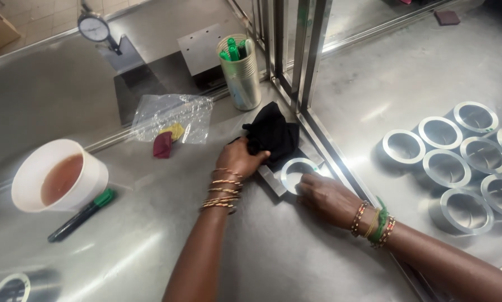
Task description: Inspecting metal rings by marking them with a pen, cleaning them, and checking them against a gauge block.
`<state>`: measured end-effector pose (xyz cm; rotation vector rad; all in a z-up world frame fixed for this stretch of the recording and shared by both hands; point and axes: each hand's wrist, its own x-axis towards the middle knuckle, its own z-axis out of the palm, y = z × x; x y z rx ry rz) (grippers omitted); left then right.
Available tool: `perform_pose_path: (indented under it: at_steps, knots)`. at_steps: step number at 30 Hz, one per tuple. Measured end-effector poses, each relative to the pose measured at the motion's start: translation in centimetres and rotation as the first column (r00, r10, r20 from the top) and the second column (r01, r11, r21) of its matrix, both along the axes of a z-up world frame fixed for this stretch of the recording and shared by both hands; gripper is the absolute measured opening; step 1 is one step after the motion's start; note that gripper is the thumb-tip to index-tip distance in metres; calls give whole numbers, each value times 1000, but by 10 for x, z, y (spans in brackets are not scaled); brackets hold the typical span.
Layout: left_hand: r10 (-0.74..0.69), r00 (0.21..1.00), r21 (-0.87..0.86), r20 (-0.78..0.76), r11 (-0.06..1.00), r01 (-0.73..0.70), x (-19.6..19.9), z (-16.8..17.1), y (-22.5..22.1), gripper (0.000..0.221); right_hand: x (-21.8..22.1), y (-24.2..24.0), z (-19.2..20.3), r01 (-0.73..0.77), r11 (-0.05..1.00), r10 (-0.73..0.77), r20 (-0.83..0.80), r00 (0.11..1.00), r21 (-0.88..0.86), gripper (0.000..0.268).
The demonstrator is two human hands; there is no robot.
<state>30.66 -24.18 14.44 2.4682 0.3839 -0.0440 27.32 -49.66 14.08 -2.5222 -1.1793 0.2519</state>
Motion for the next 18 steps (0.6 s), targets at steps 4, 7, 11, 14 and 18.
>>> perform_pose_path:
  at_steps: [4,7,11,14,18]
  knots:
    - [254,963,-420,93,887,-194,14,-10,67,32,14,12,-16,29,999,-30,-57,998,-16,23]
    - [446,889,-652,104,705,-278,21,-28,95,36,28,22,-20,-50,995,53,29,998,-90,24]
    - [550,809,-570,206,740,-357,-9,1,49,57,24,27,-1,-76,987,85,61,995,-142,23]
    - [336,708,-183,621,941,-286,-35,13,-21,92,20,2,-9,-110,992,96,222,970,52,22]
    - [-235,795,263,559,960,99,-68,-5,-112,77,19,-73,-6,157,929,-282,367,887,336,37]
